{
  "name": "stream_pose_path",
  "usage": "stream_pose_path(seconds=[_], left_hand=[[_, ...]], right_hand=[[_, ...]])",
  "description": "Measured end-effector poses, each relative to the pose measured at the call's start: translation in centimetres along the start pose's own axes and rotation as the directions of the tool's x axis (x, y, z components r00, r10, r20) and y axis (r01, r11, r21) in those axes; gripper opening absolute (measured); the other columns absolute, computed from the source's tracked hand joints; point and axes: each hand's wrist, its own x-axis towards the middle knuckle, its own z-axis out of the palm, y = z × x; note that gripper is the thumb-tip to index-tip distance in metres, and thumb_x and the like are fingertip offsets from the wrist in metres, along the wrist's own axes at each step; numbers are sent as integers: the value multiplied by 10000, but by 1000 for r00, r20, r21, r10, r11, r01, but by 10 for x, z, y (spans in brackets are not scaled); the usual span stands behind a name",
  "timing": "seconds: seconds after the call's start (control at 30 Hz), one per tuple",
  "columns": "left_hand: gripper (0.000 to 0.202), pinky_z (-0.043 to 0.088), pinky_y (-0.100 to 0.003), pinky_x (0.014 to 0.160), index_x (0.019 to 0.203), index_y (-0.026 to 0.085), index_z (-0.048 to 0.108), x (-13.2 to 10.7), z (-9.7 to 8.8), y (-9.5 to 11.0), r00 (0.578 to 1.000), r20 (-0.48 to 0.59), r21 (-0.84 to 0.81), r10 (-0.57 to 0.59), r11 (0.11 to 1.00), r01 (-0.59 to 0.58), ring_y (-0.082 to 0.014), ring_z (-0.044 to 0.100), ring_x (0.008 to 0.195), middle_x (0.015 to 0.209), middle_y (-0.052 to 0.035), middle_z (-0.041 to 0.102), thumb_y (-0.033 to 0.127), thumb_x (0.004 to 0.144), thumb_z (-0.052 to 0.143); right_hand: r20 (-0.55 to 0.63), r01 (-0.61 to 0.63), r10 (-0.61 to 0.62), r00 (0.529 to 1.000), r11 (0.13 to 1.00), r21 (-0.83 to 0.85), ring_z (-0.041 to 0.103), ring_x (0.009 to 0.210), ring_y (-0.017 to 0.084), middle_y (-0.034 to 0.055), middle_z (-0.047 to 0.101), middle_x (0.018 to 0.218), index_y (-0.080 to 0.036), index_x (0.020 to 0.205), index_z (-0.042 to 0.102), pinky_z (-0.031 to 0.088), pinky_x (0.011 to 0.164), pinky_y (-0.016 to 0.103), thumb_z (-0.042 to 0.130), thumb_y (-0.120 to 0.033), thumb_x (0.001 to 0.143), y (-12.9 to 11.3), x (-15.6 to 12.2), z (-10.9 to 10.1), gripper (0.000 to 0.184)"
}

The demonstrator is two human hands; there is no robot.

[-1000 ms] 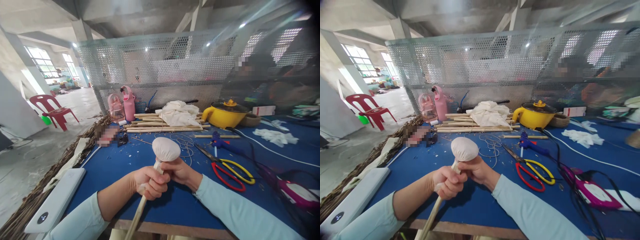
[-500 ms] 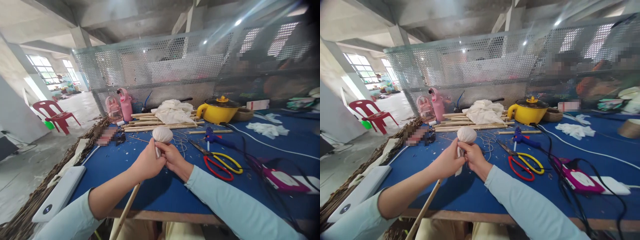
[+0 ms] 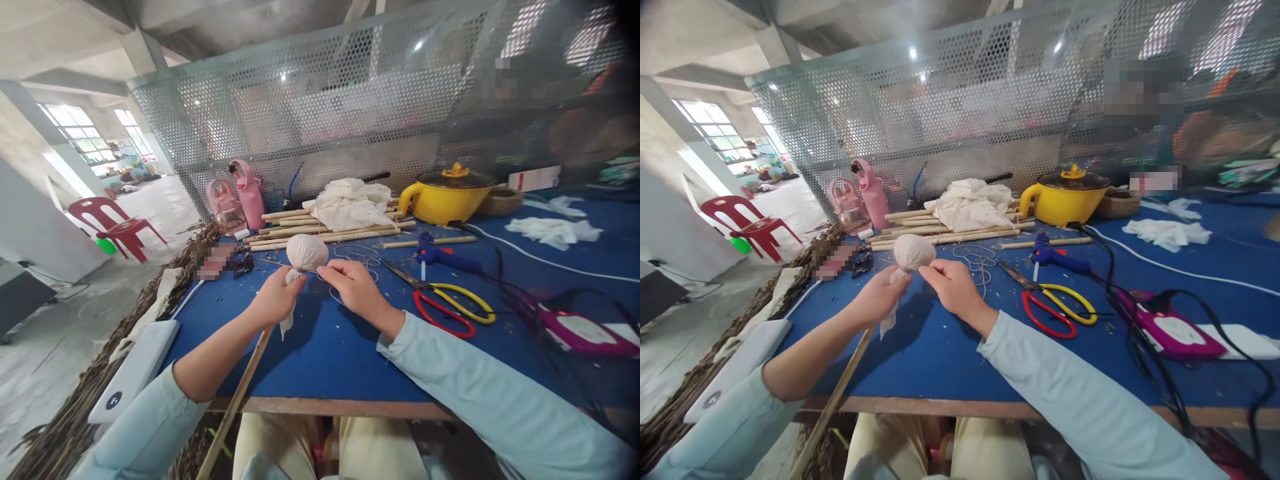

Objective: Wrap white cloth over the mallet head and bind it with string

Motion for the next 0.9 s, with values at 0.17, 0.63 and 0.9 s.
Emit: stream_pose_path(seconds=[0.17,0.63,0.9], left_hand=[[308,291,-195,440,655,185,390,-7,-1,3,990,104,-315,-97,941,125,-66,370,451,530,61,396,436,810,478],[415,237,-170,357,899,156,525,-56,-6,0,596,803,-378,-7,766,519,-47,307,398,549,53,381,556,800,470],[409,327,-212,524,837,174,504,-72,12,-4,749,655,-101,-104,970,223,-91,404,557,647,24,472,551,850,346]], right_hand=[[-30,84,-90,995,982,-172,307,488,84,-44,332,464,-165,469,376,230,494,247,495,-333,807,-3,-4,6,396],[721,-636,322,614,742,210,424,453,88,-18,504,503,-138,591,549,273,430,210,652,-338,568,26,-5,4,226],[690,256,29,723,917,-306,278,463,68,-50,353,457,-150,456,442,216,466,228,500,-254,752,-19,6,-15,319]])
